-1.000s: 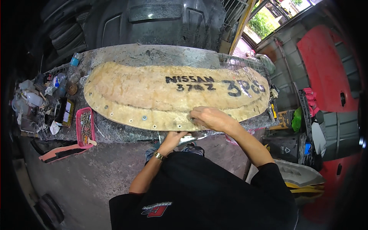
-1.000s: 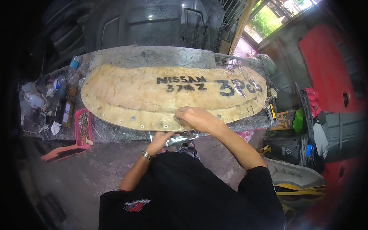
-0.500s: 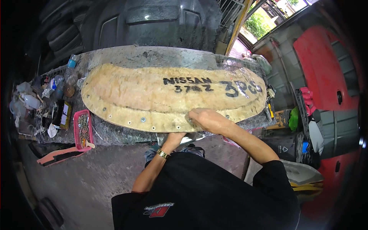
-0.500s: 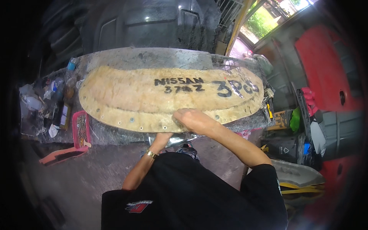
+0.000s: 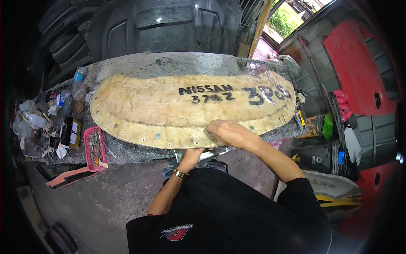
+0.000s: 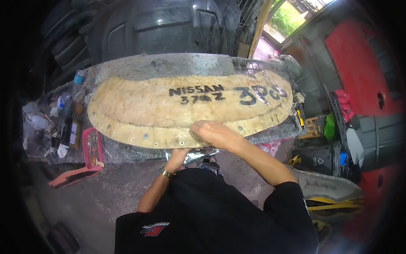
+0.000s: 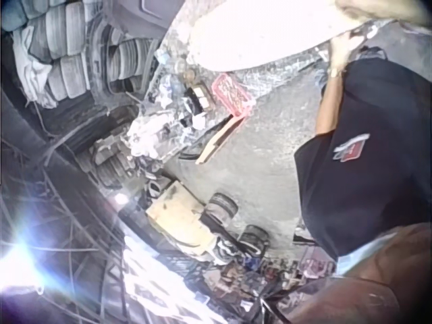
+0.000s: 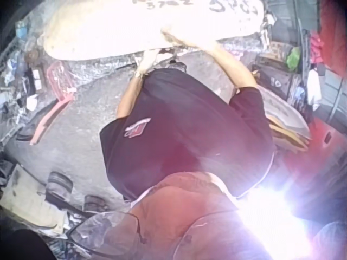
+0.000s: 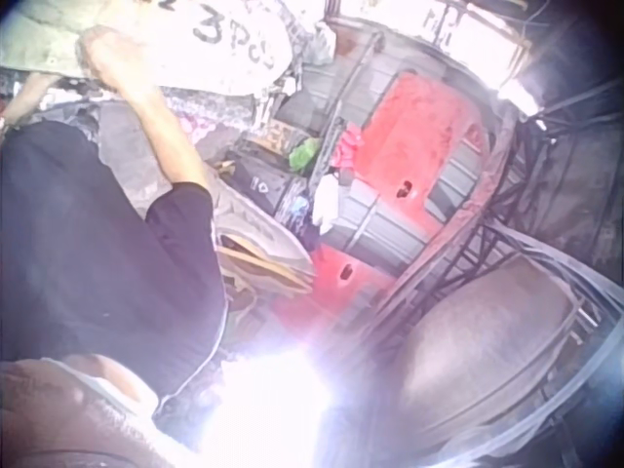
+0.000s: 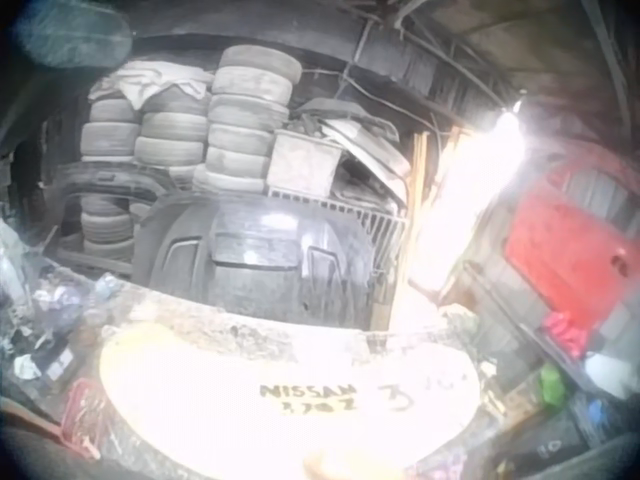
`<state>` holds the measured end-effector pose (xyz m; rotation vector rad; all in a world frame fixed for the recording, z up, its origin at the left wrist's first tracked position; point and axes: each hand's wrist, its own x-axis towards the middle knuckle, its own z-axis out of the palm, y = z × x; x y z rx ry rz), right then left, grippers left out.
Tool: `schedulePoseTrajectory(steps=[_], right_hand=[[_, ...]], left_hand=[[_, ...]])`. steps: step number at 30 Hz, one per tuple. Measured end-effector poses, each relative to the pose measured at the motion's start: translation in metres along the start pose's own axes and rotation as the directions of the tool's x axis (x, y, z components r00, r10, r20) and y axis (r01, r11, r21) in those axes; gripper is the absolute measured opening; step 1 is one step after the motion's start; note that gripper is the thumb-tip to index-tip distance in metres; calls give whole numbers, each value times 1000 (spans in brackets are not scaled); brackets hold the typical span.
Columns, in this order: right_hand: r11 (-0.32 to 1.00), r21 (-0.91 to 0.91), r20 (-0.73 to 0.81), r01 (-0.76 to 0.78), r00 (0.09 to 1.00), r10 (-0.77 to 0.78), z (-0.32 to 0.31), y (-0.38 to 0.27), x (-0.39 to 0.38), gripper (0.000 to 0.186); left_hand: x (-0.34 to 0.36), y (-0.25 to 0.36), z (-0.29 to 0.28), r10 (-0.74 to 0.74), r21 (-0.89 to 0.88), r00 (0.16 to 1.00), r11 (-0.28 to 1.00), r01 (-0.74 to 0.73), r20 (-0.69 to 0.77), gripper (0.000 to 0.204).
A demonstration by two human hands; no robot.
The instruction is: The person places screws into pre-drilled holes on a curved wooden or fiberglass automotive part by hand, picking them individually from a plastic tray.
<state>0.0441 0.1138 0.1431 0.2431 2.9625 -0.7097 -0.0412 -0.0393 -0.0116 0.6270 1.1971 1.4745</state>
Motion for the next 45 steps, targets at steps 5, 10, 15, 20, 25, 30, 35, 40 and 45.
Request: schedulePoseTrajectory(steps=[5,10,15,20,25,30,35,40,45], right_hand=[[987,147,-41,70,997,-64,-12,3,-2,12],[820,565,-25,-88,992,124,-41,-23,-46,15],[299,907,238,-295,948,213,35,-47,-74,13],[-84,971,238,-223,932,273,81,-50,-67,15],[-339,931,217,-139,954,206,95,-37,-75,21],[-570,814,147,112,910,389,158,4,-65,22],[-677,633,106,375,825,556,159,-7,-30,20],[-737,517,52,435,843,535,183,-9,-21,15],[-693,543,-59,475,844,533,191,-12,-15,16]], left_hand=[[0,-2,-7,-68,33,997,997,67,42,19],[-27,29,-10,-142,69,980,989,133,139,23],[-76,74,-3,147,182,977,968,-174,155,32],[-82,91,17,331,517,937,785,-341,114,27],[-79,69,25,358,539,932,797,-274,-56,11],[-93,70,44,115,58,945,993,-102,-308,9],[-113,63,41,-107,-186,921,982,38,-375,6],[-130,68,41,-125,-90,915,991,98,-384,8],[-142,69,15,-142,-93,932,989,117,-334,8]])
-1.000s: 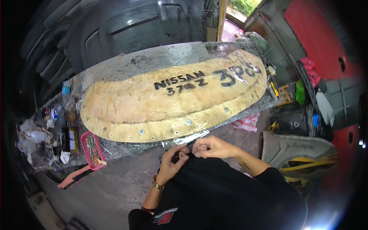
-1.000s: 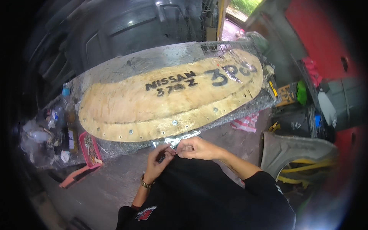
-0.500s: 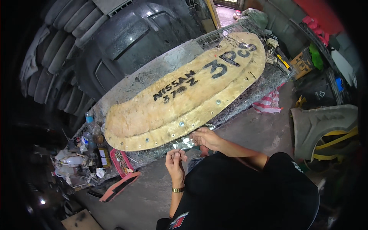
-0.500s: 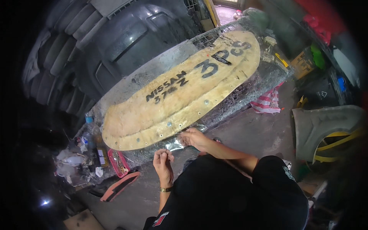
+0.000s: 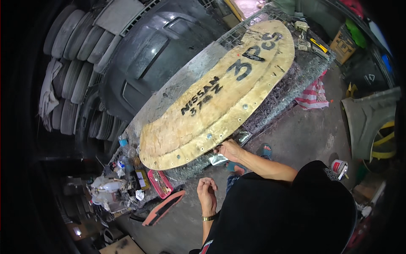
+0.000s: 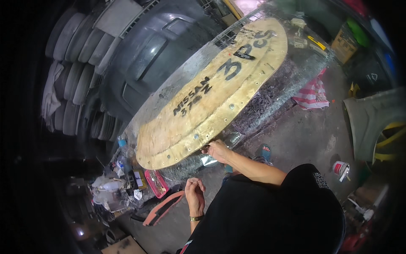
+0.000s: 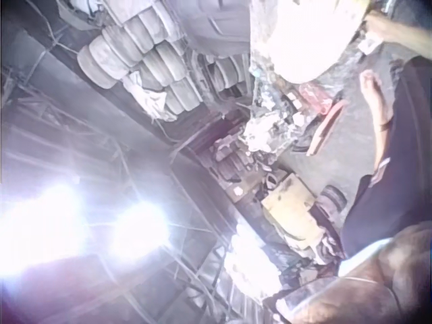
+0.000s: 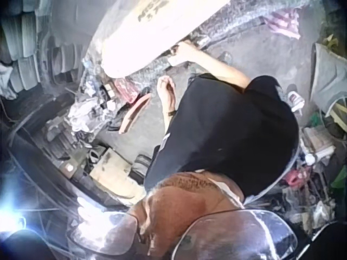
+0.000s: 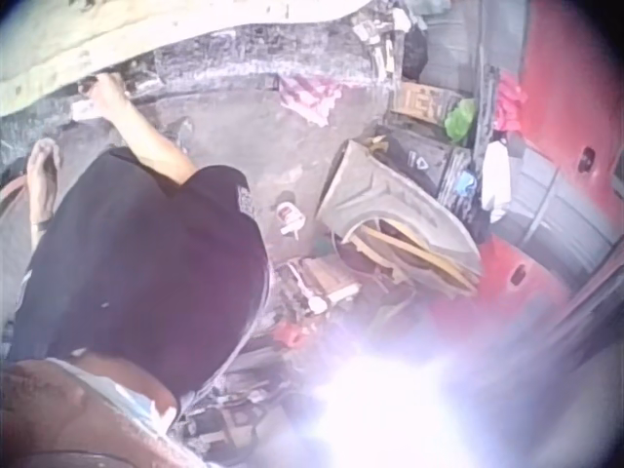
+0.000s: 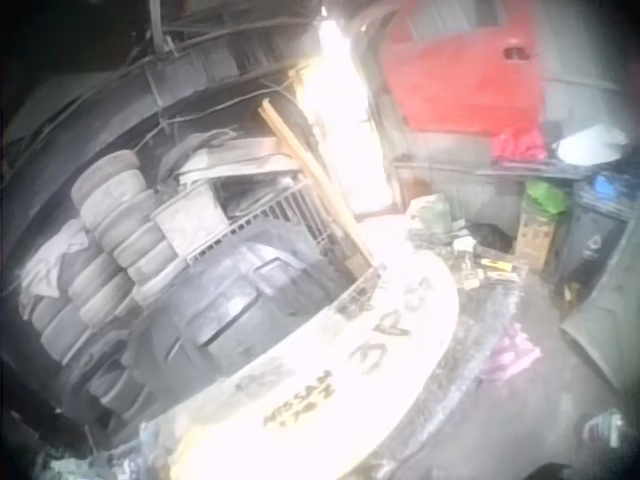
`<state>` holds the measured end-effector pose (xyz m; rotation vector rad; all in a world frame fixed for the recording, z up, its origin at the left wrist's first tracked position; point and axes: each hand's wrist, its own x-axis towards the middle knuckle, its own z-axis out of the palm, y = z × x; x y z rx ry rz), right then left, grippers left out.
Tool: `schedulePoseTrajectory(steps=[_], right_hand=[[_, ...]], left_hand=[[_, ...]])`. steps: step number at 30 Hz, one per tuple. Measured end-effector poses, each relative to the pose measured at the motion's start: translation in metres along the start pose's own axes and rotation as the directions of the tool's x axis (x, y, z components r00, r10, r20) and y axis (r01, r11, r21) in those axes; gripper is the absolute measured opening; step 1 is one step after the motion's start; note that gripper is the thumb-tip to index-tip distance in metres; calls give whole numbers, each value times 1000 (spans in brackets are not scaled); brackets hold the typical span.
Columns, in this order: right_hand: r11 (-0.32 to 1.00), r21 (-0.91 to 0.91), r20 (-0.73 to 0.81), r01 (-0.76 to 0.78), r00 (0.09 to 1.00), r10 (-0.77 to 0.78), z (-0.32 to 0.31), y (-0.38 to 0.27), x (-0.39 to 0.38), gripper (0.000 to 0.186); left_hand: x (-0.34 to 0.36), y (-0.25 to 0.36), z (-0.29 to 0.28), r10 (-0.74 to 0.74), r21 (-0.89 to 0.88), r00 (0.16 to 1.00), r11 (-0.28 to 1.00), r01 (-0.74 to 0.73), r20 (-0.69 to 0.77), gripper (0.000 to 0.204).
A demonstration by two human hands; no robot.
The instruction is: The person places screws into pre-drilled holes on a curved wooden or fiberglass automotive part by hand, picking them individually from a plastic tray.
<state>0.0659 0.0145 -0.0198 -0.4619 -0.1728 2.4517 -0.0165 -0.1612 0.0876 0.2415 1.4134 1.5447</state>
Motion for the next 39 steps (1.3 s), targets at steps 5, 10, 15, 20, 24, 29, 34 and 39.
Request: schedulePoseTrajectory(steps=[5,10,15,20,24,29,34,39], right_hand=[[996,41,50,79,995,-81,-9,9,9,16],[967,63,-27,249,969,-247,11,23,5,19],[917,9,-87,398,914,-396,16,46,12,24],[888,1,-263,459,857,-443,36,53,22,22],[911,100,-294,401,886,-358,25,50,27,17],[914,69,-244,400,895,-373,34,52,22,13],[800,-202,-229,565,767,-599,30,57,22,27],[809,-128,-125,574,800,-587,25,57,29,24]], left_hand=[[16,15,-31,-78,70,990,995,70,114,9],[35,41,-61,-115,193,957,979,63,266,9],[53,72,-91,-146,333,887,943,-8,437,12],[63,92,-110,-175,397,840,916,-53,514,8],[67,99,-118,-165,405,818,910,-89,551,8],[66,94,-114,-146,322,814,945,-53,562,9],[75,97,-108,-157,368,790,925,-93,593,10],[80,112,-104,-95,341,825,932,-123,556,11]])
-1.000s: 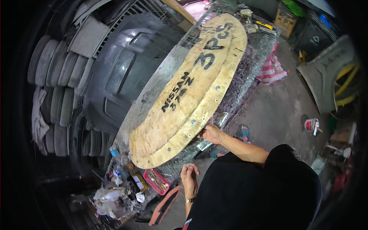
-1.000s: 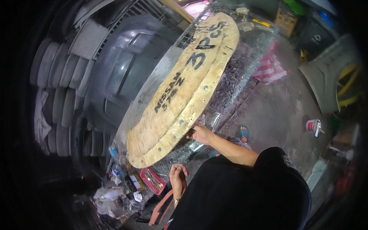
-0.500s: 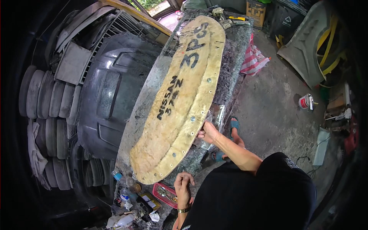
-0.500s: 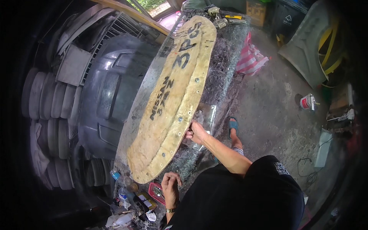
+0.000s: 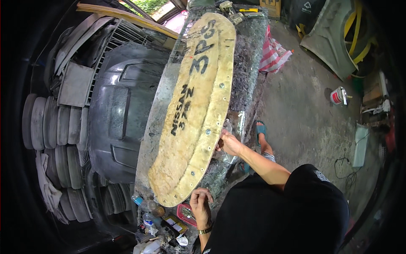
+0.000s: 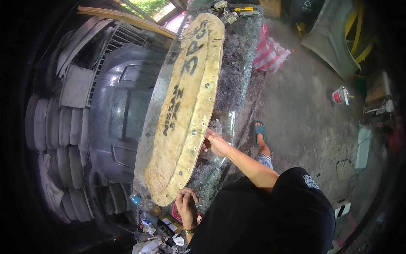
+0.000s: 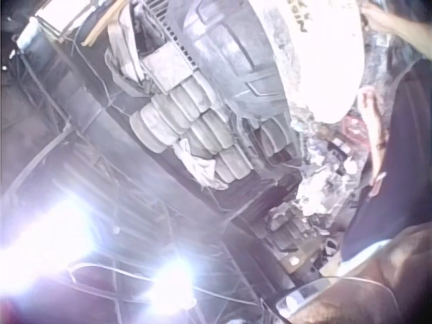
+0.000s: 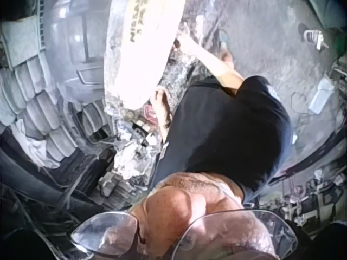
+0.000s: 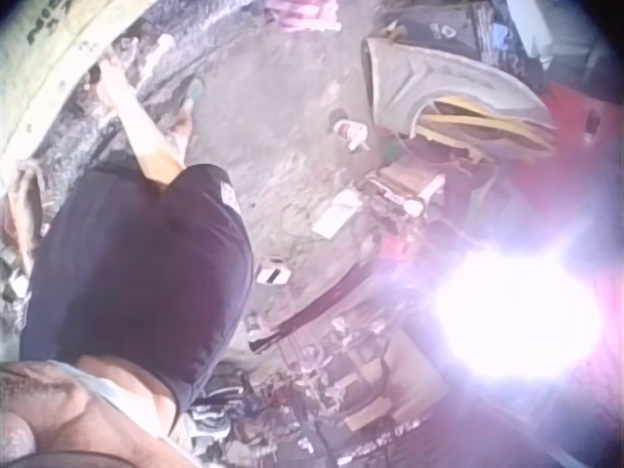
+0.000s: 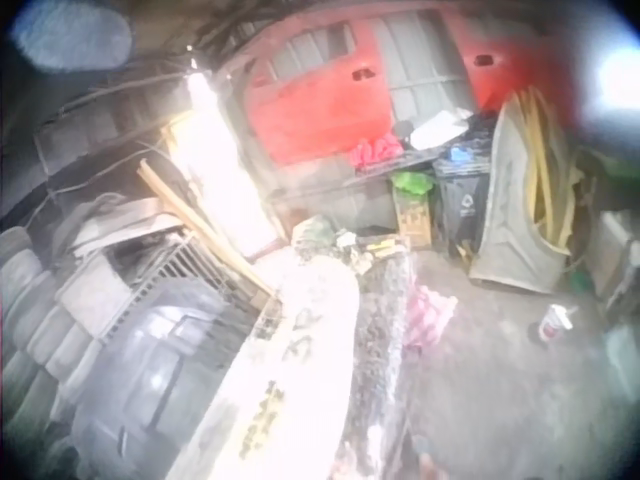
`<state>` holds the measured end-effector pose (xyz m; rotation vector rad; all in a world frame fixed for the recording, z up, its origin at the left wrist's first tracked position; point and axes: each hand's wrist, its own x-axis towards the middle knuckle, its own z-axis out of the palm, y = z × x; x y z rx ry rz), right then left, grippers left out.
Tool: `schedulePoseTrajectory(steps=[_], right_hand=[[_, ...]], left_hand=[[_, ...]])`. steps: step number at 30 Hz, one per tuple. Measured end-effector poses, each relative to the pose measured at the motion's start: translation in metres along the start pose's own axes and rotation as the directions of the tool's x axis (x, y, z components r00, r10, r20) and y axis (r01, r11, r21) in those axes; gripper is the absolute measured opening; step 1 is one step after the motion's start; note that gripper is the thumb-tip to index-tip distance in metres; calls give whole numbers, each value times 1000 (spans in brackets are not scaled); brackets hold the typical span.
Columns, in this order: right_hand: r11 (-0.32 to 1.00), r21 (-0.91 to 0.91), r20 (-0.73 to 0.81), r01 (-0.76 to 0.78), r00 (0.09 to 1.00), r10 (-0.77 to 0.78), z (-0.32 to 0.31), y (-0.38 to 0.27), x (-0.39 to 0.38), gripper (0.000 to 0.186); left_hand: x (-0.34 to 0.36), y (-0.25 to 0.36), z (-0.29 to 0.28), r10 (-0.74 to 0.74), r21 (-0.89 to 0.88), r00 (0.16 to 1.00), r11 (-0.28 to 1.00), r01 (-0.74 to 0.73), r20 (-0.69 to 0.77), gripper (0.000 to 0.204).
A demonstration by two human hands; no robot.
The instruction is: The person places screws into pre-drilled holes on a curved wooden or fiberglass automotive part by hand, picking them individually from a plastic tray.
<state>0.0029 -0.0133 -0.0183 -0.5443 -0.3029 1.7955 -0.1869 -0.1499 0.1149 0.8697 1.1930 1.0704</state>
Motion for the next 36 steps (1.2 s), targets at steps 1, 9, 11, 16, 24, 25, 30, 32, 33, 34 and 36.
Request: schedulePoseTrajectory(steps=[1,9,11,16,24,25,30,32,33,34,36], right_hand=[[1000,29,25,1,1000,-1,2,-2,1,22],[976,132,-133,-173,973,190,13,-13,8,18],[983,-109,-189,-145,974,123,15,-11,9,23],[993,-87,-33,84,996,-87,4,-8,-2,39],[988,156,160,6,987,-31,1,-7,-1,46],[983,182,124,17,991,-40,5,-7,-2,34],[980,129,106,-149,985,136,-3,-8,5,23],[959,155,129,-237,967,218,-8,-7,6,24],[971,148,170,-187,972,161,-8,-5,5,23],[979,143,212,-142,971,110,-5,-8,3,24],[996,42,130,-76,989,70,1,-14,-2,28]], left_hand=[[1,0,-2,6,19,1000,1000,-6,13,10],[0,-1,15,-16,65,999,998,19,-51,8],[1,1,23,-38,80,998,996,41,-45,8],[12,11,35,-36,159,999,987,31,26,12],[23,11,42,-7,221,999,975,-3,48,14],[23,11,43,-14,215,999,977,5,42,14],[23,11,46,-20,216,999,976,9,48,14],[24,12,48,-19,214,998,977,6,57,14],[24,11,48,-26,207,999,978,16,46,14],[24,11,48,-33,199,999,980,26,29,14],[23,10,46,-28,195,999,981,22,24,14]])
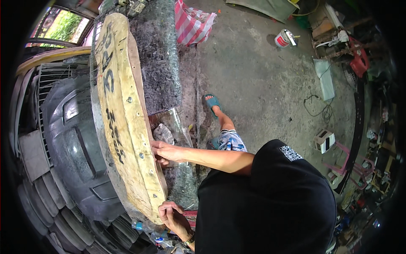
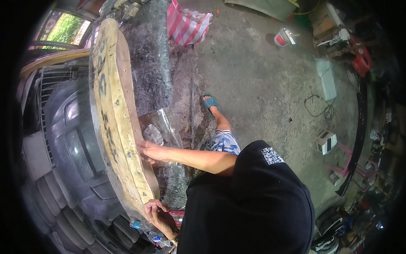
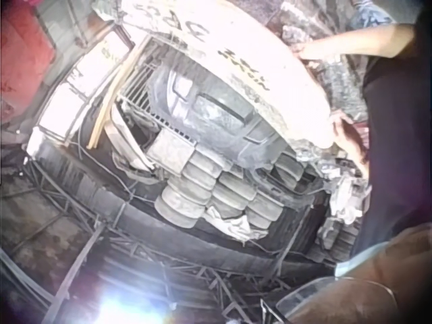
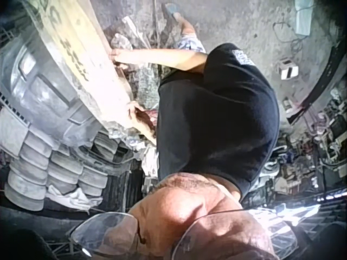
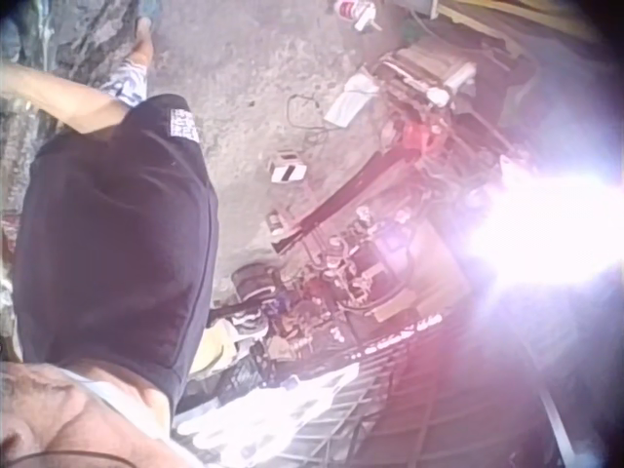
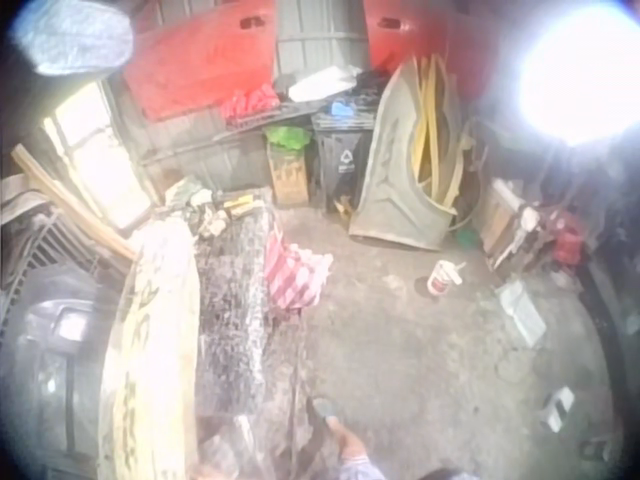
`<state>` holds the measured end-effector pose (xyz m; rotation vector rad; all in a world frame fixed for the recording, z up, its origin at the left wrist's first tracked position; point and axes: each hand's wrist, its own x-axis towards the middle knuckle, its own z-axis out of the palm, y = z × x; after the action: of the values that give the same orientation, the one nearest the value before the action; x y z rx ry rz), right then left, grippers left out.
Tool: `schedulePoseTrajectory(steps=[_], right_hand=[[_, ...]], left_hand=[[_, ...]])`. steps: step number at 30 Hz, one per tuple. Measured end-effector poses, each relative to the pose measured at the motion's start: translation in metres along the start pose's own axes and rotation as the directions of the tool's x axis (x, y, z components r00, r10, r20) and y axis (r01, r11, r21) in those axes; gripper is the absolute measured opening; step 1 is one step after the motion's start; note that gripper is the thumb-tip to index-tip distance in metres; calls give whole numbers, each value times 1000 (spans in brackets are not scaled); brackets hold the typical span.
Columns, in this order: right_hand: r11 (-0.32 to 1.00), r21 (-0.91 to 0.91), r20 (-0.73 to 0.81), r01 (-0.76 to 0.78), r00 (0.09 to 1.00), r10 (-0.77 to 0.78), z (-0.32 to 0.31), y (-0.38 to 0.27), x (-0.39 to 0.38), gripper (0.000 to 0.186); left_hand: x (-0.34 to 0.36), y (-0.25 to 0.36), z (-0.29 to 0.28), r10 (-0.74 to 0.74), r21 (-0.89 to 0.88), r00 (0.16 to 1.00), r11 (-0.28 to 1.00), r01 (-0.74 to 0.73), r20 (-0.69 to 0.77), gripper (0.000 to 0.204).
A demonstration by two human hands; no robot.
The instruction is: The person places screws into pre-drilled holes on a curved wooden or fiberglass automotive part by hand, picking them individually from a plastic tray.
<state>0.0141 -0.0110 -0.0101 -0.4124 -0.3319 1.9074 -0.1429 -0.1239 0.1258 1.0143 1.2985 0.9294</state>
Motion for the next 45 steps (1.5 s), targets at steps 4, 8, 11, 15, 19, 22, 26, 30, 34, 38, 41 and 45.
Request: schedulePoseTrajectory(steps=[4,8,11,15,19,22,26,30,34,38,41,45], right_hand=[[955,-236,42,178,984,-173,-5,0,-1,45],[960,-207,95,187,981,-171,-12,3,3,45],[984,-113,-2,139,990,-140,-5,13,4,45],[994,83,-164,-74,983,87,4,15,9,35],[955,239,-120,-176,971,209,2,-7,5,20],[991,112,-16,-70,997,72,-6,5,2,25],[994,-112,-75,9,997,-17,-1,3,-8,48],[991,-136,-46,19,999,-26,-8,9,-4,48],[996,-57,-71,-67,995,63,-8,5,-3,44],[998,5,-55,-64,996,64,-14,8,0,40],[992,65,-15,-111,994,112,-22,10,4,36],[930,241,6,-276,959,283,-13,1,4,24]], left_hand=[[-1,-1,-1,13,0,1000,1000,-13,4,14],[-1,-2,-1,16,-27,1000,999,-16,0,13],[-2,-3,-3,16,-18,1000,1000,-16,-18,12],[-3,-6,-10,3,-48,1000,999,-4,-13,10],[3,-1,-8,-8,-91,1000,996,11,28,10],[5,-1,-11,-6,-114,1000,993,9,22,9],[1,3,-14,-13,-148,1000,989,10,-13,9],[-1,2,-14,-52,-182,998,982,43,-45,12],[-3,-4,-18,-35,-163,999,986,31,-27,8],[-2,-3,-17,-47,-162,999,986,43,-19,9],[1,-2,-17,-38,-145,999,989,36,-9,10],[6,-3,-19,-21,-166,999,986,27,39,13]])
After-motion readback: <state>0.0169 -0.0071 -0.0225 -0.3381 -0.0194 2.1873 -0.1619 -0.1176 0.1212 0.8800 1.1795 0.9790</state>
